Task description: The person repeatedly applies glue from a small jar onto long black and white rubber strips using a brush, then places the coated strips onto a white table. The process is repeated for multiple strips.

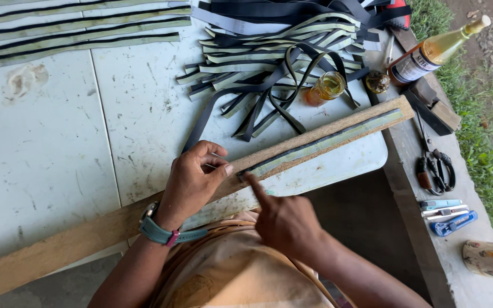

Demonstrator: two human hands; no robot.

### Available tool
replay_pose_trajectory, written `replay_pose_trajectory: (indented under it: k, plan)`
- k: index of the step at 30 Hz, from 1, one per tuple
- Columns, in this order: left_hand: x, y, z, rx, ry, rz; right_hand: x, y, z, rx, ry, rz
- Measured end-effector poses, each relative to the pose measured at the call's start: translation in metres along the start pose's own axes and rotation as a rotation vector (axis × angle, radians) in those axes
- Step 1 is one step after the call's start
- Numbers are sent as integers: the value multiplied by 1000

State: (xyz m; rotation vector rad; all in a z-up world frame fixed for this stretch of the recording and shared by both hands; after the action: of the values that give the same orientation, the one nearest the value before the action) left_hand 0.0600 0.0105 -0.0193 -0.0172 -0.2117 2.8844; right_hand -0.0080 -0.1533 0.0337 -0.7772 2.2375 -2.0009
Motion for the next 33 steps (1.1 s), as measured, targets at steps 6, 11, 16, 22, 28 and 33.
replay_pose_trajectory:
  k: [6,11,16,22,28,33]
  plan:
    - [11,13,11,-159,136,6,8,-2,29,57,42,119]
    - [23,27,24,-399,328,84,15,-13,29,-18,59,160]
    - [28,19,18,-324,284,64,11,-11,22,-24,2,121]
    - [37,18,19,-399,260,118,7,16,16,51,-56,68]
    - [26,24,26,-445,227,102,7,3,12,94,-42,86]
    - [26,32,26,-513,266,101,4,-29,43,-33,131,99]
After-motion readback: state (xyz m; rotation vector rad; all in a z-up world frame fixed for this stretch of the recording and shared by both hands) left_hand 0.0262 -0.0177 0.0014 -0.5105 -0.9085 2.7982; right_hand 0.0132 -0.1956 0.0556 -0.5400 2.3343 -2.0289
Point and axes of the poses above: each hand's wrist, its own x-axis away from the middle knuckle, its own y-axis out of the palm, z = x × y, the point moved 6 cm from there along -x, towards the middle knuckle, and after that the axes turned 3 degrees about -z, right-handed, at the moved point
